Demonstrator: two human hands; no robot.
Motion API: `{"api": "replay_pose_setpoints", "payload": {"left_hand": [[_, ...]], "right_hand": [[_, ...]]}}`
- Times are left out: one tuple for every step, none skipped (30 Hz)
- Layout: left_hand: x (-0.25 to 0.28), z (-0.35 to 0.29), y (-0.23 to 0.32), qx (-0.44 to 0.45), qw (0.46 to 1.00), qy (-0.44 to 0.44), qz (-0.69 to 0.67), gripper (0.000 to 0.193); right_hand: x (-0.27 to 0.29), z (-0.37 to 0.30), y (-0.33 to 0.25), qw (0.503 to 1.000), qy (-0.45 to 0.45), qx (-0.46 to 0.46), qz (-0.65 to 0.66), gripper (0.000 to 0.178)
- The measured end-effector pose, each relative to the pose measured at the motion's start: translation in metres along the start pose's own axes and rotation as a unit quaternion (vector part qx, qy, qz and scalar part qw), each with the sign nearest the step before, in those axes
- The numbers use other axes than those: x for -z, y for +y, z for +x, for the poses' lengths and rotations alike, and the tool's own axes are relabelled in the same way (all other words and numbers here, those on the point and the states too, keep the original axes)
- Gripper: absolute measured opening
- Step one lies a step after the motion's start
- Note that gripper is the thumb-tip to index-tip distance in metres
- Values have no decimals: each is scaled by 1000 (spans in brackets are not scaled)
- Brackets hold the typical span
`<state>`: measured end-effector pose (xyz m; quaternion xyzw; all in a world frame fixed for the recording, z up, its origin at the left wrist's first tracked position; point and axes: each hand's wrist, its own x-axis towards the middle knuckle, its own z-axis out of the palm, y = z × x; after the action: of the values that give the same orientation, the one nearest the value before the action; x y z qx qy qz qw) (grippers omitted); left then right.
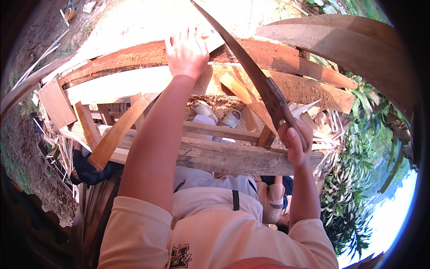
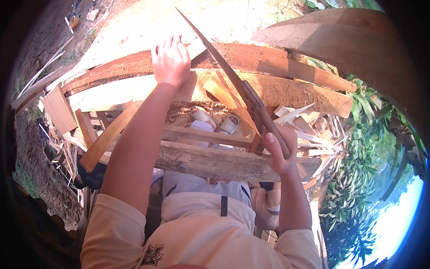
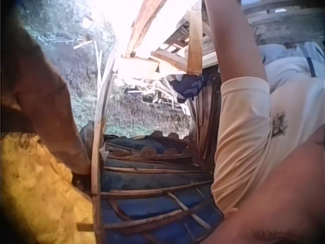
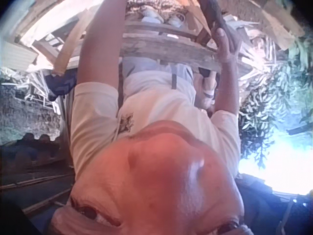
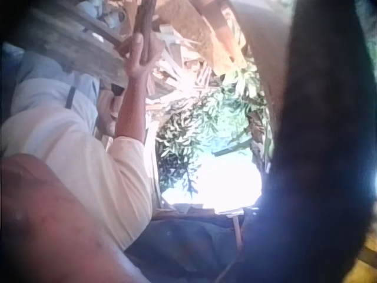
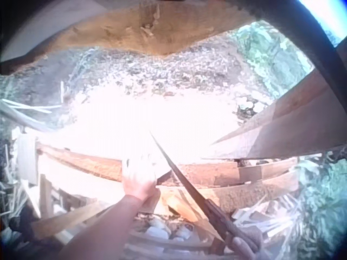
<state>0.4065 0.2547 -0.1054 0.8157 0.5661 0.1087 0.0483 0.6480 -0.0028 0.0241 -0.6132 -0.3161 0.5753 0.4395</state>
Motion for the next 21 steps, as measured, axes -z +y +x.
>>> {"api": "replay_pose_setpoints", "payload": {"left_hand": [[1,1,2,-2,1000,-9,-4,37],[2,2,4,-3,1000,-14,-5,37],[1,1,4,-5,1000,-17,-3,38],[2,0,4,-7,1000,-19,-1,38],[3,1,1,-9,1000,-18,5,38],[2,6,0,-10,1000,-12,3,38],[1,3,-2,-7,1000,-15,0,38],[-1,1,-4,-5,1000,-18,-4,38],[-3,-2,-8,-12,1000,-4,9,39],[-3,1,-7,-9,1000,-11,5,39],[-3,2,-6,-6,1000,-19,0,39],[-2,3,-5,-3,1000,-26,-5,40],[-1,2,-6,-4,1000,-24,-8,40],[-1,2,-6,-4,1000,-22,-10,40],[-1,2,-6,-5,1000,-21,-12,40],[0,3,-6,-5,1000,-20,-15,40],[0,3,-7,-5,1000,-21,-16,40],[0,4,-8,-5,1000,-21,-18,40],[0,4,-7,-3,1000,-21,-21,41],[1,3,-6,-1,1000,-23,-18,40],[2,2,-5,0,1000,-25,-16,40]], "right_hand": [[-17,23,3,999,12,29,-22,41],[-39,53,7,997,22,60,-42,41],[-57,86,13,996,33,78,-38,42],[-69,108,17,994,46,97,-34,44],[-73,119,14,995,46,83,-43,46],[-73,127,11,995,48,69,-51,49],[-71,131,15,997,43,60,-19,50],[-69,135,19,998,40,50,13,52],[-68,134,23,997,37,41,45,53],[-66,134,23,997,42,45,44,53],[-66,134,23,997,46,49,43,52],[-67,132,24,996,51,53,42,51],[-75,128,26,995,75,67,26,47],[-81,125,25,993,89,82,15,46],[-85,124,20,990,102,98,5,45],[-89,123,16,987,115,112,-7,44],[-92,121,12,982,127,132,-51,40],[-96,119,10,981,126,135,-57,39],[-98,118,8,980,124,138,-66,38],[-101,118,4,980,122,141,-74,37],[-102,117,1,982,139,116,-60,35]]}}
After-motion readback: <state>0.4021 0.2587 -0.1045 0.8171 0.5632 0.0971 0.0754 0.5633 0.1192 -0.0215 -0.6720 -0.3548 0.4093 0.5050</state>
